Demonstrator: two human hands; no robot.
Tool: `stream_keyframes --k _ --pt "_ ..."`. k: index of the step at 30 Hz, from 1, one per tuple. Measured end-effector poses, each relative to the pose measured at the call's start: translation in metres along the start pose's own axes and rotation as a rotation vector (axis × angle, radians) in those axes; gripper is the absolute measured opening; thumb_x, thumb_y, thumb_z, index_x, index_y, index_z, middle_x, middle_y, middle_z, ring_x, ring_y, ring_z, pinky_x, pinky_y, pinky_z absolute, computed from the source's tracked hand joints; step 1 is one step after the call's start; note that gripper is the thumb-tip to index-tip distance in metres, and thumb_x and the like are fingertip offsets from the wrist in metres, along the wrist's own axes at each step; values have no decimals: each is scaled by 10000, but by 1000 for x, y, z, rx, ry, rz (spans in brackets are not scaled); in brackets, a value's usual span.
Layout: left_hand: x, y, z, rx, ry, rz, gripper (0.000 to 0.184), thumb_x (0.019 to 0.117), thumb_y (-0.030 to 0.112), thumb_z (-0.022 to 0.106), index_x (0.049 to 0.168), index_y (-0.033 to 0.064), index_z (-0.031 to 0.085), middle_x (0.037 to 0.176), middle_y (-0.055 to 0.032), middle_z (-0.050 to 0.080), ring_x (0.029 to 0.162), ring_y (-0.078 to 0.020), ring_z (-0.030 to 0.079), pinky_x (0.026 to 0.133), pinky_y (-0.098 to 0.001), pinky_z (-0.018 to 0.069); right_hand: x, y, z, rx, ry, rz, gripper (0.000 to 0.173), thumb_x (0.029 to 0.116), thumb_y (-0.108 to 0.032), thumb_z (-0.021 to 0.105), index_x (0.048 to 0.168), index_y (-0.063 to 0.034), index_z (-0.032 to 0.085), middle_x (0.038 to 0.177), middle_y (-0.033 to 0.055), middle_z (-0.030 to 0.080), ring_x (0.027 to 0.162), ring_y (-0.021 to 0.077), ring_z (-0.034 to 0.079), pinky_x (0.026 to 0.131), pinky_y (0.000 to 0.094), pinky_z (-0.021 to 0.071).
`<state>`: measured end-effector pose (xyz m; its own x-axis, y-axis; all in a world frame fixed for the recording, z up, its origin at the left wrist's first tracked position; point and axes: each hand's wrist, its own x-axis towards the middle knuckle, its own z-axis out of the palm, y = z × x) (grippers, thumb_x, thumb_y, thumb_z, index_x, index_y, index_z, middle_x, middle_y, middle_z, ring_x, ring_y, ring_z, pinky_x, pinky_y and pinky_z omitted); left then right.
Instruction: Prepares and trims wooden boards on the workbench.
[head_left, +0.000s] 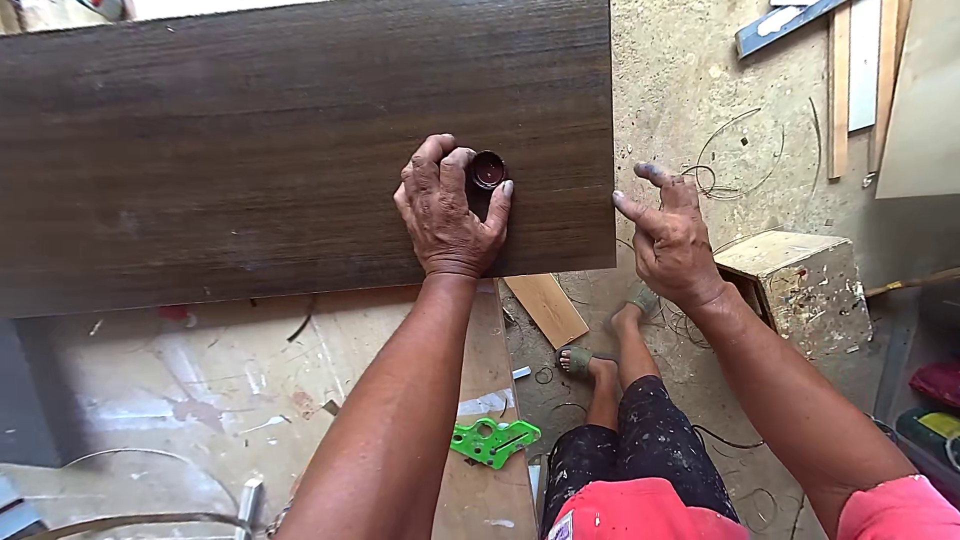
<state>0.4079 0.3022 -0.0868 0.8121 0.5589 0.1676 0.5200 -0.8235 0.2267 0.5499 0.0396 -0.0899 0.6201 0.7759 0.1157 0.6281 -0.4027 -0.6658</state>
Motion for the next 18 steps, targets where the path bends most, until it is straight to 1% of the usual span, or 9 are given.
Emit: stream_keyframes --k 2,4,8,11,13,15,17,18 --pt "0 0 0 0 -8 -4 559 941 623 549 1321 219 623 1508 -53 522 1415 -265 446 1093 -517 343 -11 -3 1 16 -1 3 437 926 -58 505 1264 -193 747 1491 169 532 1404 356 451 1134 517 390" --pt "0 0 0 2 -8 -2 556 942 622 547 1322 224 622 1508 -50 521 1415 -260 445 1089 -516 340 -22 -5 2 35 -8 1 430 929 -48 501 1257 -174 748 1490 176 530 1415 349 446 1158 515 371" --pt "0 0 0 12 -11 -5 566 938 633 539 1327 229 616 1514 -40 513 1418 -260 439 1088 -513 340 -42 -15 -1 27 -54 11 434 927 -47 505 1282 -151 733 1520 171 498 1429 350 425 1153 519 379" --pt "1 0 0 7 -15 -7 566 936 636 542 1320 228 624 1509 -43 518 1413 -253 443 1085 -510 341 -56 -18 1 58 -56 11 433 914 -50 510 1269 -141 739 1499 174 518 1424 349 430 1165 505 373" --pt "1 -1 0 6 -11 -5 558 939 630 543 1318 229 626 1507 -45 522 1411 -255 446 1085 -508 341 -66 -19 3 65 -56 -6 420 919 -53 516 1265 -133 739 1479 184 532 1413 354 446 1161 504 386" --pt "1 -1 1 3 -7 -6 558 941 628 542 1323 230 621 1510 -48 518 1417 -256 440 1088 -512 339 -78 -19 4 58 -61 -21 400 923 -74 524 1245 -142 751 1467 185 545 1411 357 451 1161 519 384" --pt "1 0 0 2 -10 -6 564 943 628 539 1328 224 616 1516 -50 512 1421 -259 436 1091 -516 336 -86 -21 2 95 -51 -4 360 935 -78 533 1191 -151 775 1464 182 553 1419 357 449 1166 525 383" --pt "2 0 0 -2 -7 -3 562 943 621 543 1326 216 619 1514 -55 514 1417 -263 440 1091 -518 335 -86 -21 -1 118 -34 14 360 936 -74 527 1186 -146 776 1458 188 554 1415 357 452 1164 519 390"
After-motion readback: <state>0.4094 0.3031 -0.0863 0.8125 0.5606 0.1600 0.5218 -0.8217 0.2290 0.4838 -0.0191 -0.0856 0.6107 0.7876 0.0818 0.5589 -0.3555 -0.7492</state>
